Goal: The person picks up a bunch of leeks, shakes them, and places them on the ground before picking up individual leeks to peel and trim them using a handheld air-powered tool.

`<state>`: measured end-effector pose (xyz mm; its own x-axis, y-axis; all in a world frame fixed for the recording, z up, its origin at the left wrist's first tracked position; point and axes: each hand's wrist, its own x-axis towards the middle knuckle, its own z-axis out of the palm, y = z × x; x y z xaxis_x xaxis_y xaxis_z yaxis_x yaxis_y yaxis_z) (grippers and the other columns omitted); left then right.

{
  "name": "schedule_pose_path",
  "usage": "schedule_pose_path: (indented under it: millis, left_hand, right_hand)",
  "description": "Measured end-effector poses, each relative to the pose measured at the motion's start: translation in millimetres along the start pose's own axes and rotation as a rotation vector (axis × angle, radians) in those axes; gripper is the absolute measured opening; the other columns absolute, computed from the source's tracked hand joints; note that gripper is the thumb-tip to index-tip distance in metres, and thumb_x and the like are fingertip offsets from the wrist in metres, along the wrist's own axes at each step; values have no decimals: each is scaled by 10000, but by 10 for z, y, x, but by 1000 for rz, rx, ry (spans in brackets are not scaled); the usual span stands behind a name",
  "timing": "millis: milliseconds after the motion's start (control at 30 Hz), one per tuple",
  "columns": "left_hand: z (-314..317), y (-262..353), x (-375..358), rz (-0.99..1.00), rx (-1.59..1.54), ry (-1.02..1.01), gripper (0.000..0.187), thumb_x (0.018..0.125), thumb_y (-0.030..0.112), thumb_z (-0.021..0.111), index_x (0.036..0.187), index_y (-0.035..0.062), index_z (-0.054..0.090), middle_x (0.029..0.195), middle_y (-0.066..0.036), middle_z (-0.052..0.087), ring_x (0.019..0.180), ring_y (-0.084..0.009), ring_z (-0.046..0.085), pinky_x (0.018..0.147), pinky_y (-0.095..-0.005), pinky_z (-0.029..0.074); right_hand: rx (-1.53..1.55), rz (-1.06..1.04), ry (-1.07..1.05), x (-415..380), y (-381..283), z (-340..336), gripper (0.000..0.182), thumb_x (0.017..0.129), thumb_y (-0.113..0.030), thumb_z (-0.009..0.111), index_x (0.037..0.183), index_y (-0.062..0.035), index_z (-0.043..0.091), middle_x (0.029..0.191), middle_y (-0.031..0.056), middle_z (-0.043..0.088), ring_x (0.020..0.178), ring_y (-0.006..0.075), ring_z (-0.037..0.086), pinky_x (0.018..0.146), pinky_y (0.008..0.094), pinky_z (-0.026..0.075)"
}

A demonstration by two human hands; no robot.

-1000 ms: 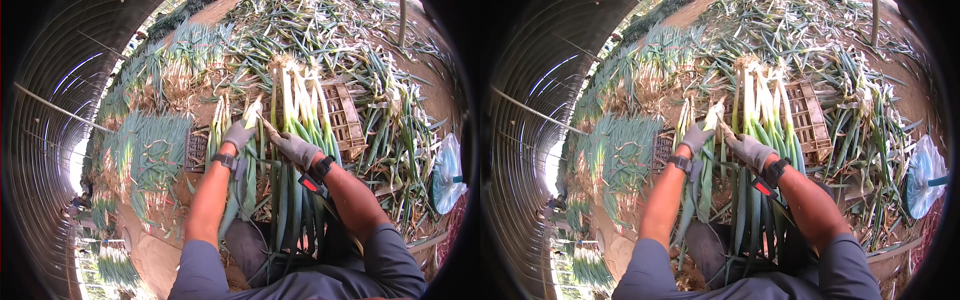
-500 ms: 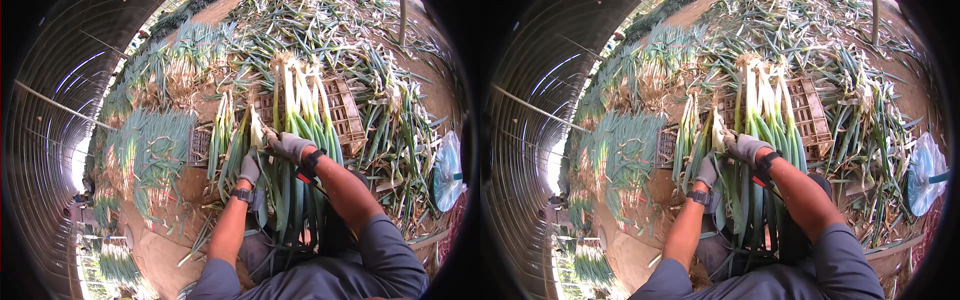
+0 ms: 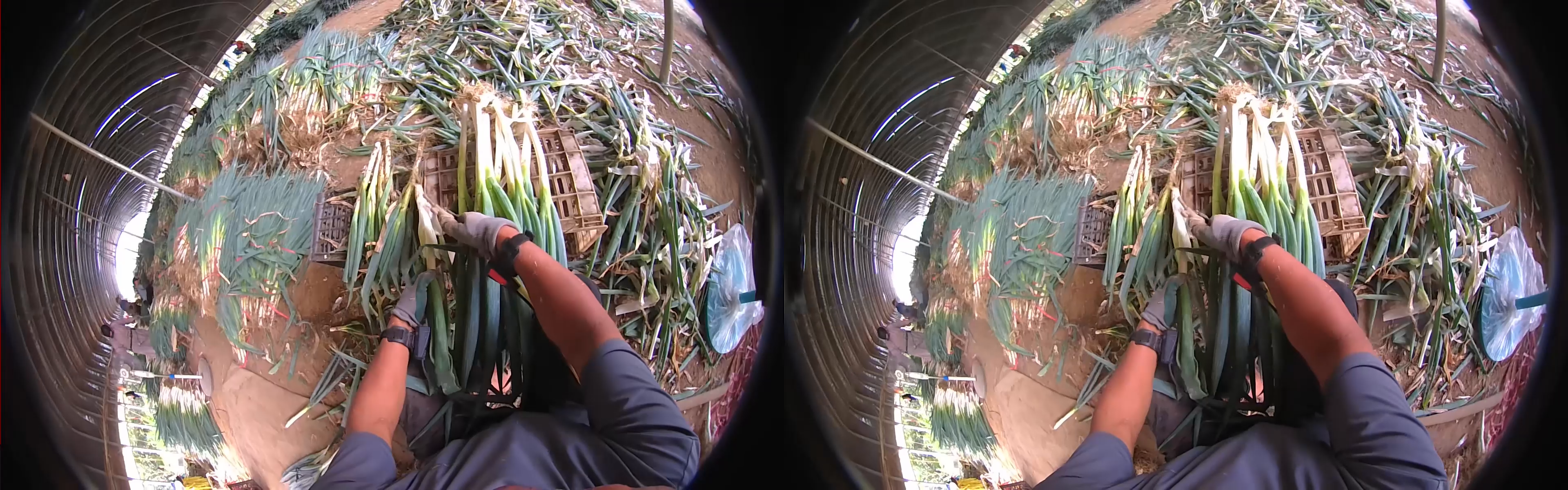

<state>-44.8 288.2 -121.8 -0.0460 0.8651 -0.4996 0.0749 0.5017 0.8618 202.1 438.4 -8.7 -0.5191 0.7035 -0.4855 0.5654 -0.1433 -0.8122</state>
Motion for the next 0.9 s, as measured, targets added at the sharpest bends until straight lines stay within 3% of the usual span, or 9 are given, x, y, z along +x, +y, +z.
schedule_pose_path:
  millis: [200, 333, 400, 500, 600, 667, 733, 800, 900]
  left_hand:
    - [92, 72, -68, -93, -331, 59, 533, 1049, 517, 502, 1278, 64, 664, 1067, -39, 661, 915, -136, 610, 835, -307, 518]
    - [129, 138, -111, 99, -153, 88, 446, 1031, 503, 546, 1190, 102, 662, 955, -23, 627, 820, -139, 607, 738, -317, 535]
    - [168, 264, -143, 89, -204, 104, 404, 997, 520, 597, 1141, 144, 634, 927, -18, 628, 800, -173, 633, 713, -348, 559]
    - [113, 738, 35, 206, -278, -119, 394, 998, 556, 612, 1005, 162, 611, 792, 8, 592, 632, -142, 587, 581, -303, 525]
    - [144, 1641, 183, 362, -178, -150, 458, 973, 618, 629, 930, 165, 582, 755, 2, 593, 601, -117, 581, 524, -278, 508]
    - [363, 2433, -13, 342, -143, -145, 508, 965, 669, 607, 929, 163, 587, 745, 2, 594, 599, -116, 590, 505, -279, 505]
    - [324, 2859, 199, 594, 143, -84, 569, 964, 711, 567, 961, 144, 607, 755, -4, 601, 598, -113, 595, 508, -270, 511]
    - [566, 3449, -29, 651, 222, -74, 642, 974, 735, 520, 1001, 103, 627, 783, -24, 618, 646, -116, 617, 572, -291, 541]
    - [398, 3774, 341, 874, 626, 98, 633, 1034, 647, 481, 1058, 32, 629, 846, -61, 648, 756, -183, 647, 709, -361, 560]
  right_hand:
    - [-18, 23, 2, -76, -66, -42, 709, 1000, -694, 419, 1092, -36, 665, 694, 70, 602, 547, 186, 568, 486, 361, 430]
    - [32, -70, 26, -371, -147, -180, 745, 1006, -714, 403, 1109, -21, 658, 712, 73, 606, 566, 182, 582, 484, 356, 433]
    - [90, -37, 32, -597, -210, -288, 724, 1009, -695, 436, 1131, -16, 655, 732, 68, 610, 559, 174, 572, 479, 346, 429]
    - [234, -62, 51, -661, -139, -338, 668, 1016, -652, 492, 1132, -11, 640, 759, 53, 607, 550, 155, 552, 473, 332, 427]
    - [427, -147, 88, -719, -27, -432, 588, 1031, -596, 537, 1138, -25, 628, 762, 22, 571, 535, 128, 524, 468, 312, 429]
    - [407, -137, 66, -895, -40, -572, 576, 1028, -600, 543, 1106, -35, 625, 760, 19, 578, 527, 126, 528, 469, 307, 432]
    - [347, -134, 46, -853, 81, -666, 578, 1024, -617, 540, 1046, -43, 604, 758, 20, 584, 528, 125, 538, 471, 305, 434]
    - [346, -120, 73, -796, 202, -734, 595, 1020, -636, 533, 1007, -44, 595, 750, 24, 588, 530, 124, 549, 474, 302, 440]
    - [473, -143, 219, -807, 278, -805, 652, 1006, -685, 513, 929, -42, 593, 702, 29, 581, 529, 121, 560, 481, 299, 451]
